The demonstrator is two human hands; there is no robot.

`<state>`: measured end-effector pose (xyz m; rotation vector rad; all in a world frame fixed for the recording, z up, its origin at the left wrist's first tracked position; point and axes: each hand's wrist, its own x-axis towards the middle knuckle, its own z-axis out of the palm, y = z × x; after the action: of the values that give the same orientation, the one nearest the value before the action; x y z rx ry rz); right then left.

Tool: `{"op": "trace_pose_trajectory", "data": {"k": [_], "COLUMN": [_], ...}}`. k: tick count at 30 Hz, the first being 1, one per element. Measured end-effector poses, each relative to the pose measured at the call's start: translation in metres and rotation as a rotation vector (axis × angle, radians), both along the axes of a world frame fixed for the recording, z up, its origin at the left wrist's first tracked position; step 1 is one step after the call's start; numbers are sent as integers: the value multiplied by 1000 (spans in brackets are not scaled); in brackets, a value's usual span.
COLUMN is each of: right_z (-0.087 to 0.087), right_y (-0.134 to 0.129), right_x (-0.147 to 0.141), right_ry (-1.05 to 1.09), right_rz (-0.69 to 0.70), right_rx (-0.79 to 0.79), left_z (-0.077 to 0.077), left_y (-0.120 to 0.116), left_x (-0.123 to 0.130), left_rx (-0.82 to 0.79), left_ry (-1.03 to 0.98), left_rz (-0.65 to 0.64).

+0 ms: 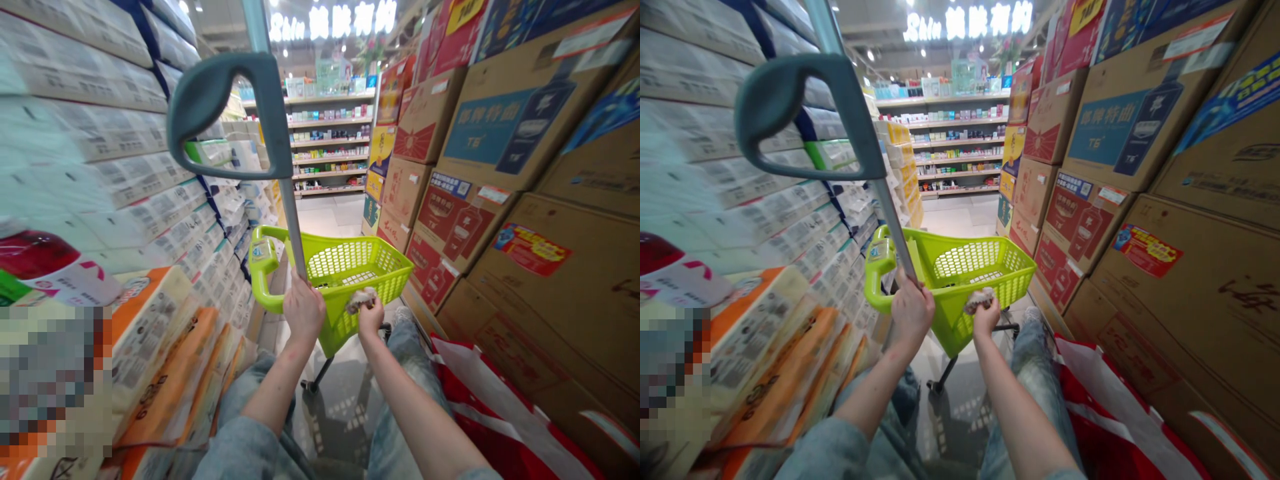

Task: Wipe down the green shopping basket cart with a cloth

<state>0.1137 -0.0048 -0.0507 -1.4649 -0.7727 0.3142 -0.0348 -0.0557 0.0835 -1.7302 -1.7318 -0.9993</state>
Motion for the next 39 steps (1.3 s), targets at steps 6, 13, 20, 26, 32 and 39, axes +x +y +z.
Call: {"op": "trace_pose_trajectory", "data": {"k": [6, 13, 20, 26, 32, 39], "right_z": [7, -20, -50, -27, 36, 47], "right_y": [13, -25, -48, -47, -31, -38], "right_x": [13, -49, -58, -59, -62, -46], "right_ry": [-88, -225, -371, -259, -133, -35], "right_rz": [-84, 119, 361, 355, 331, 360], "right_rx": [-29, 9, -1, -43, -18, 46], "left_z": [3, 5, 6, 1, 0, 6], "left_y": [-2, -3, -2, 0, 5, 4], "left_x": [4, 6, 4, 1, -3, -10], "left_rx": [-4, -63, -93, -71, -70, -84], "left_ry": [-16, -24, -21, 11, 6, 51], "left_rz": [-11, -16, -17, -4, -10, -45]}}
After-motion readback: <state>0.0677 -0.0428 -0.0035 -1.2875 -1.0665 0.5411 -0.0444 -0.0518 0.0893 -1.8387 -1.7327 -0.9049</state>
